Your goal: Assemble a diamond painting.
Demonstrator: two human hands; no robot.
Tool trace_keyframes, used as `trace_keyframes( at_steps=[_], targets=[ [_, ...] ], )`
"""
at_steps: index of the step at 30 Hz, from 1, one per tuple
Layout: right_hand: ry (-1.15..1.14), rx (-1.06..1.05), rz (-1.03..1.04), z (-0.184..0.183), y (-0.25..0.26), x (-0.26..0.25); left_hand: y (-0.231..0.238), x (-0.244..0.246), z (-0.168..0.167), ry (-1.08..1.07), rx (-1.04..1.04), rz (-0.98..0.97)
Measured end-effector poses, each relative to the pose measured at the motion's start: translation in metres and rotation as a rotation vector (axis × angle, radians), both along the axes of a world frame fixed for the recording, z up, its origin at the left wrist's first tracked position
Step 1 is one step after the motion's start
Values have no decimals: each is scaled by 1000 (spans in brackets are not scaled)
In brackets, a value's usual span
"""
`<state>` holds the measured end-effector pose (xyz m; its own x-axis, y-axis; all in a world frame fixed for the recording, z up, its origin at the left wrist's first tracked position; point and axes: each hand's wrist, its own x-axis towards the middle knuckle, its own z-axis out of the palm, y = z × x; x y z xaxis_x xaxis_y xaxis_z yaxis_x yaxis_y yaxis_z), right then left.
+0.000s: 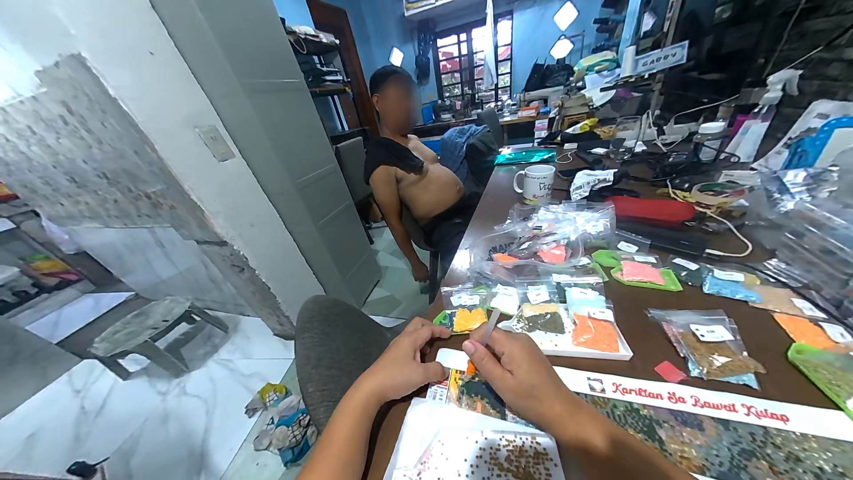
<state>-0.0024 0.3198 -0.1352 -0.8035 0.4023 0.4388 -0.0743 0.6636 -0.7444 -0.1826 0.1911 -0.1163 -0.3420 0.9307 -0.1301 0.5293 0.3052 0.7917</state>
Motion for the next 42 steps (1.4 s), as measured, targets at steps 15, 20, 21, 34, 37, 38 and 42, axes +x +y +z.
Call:
trace_keyframes(
  at_steps=[15,20,21,34,37,38,42],
  targets=[
    [103,-75,-39,0,4,1,0,28,17,-115,-70,202],
    [198,-152,-63,2,4,3,-1,27,14,-504,68,144],
    [208,-153,-69,3,3,3,-1,26,12,-549,81,115],
    [254,-126,-32,-1,4,3,-3,14,-4,-570,180,-144],
    [247,-118,-23,-3,5,2,-2,13,-6,-540,168,-137],
    [245,-116,-20,-4,5,2,-1,13,-6,-519,158,-126],
    [222,-100,-3,-5,5,1,0,12,-5,-506,130,-103]
  ],
)
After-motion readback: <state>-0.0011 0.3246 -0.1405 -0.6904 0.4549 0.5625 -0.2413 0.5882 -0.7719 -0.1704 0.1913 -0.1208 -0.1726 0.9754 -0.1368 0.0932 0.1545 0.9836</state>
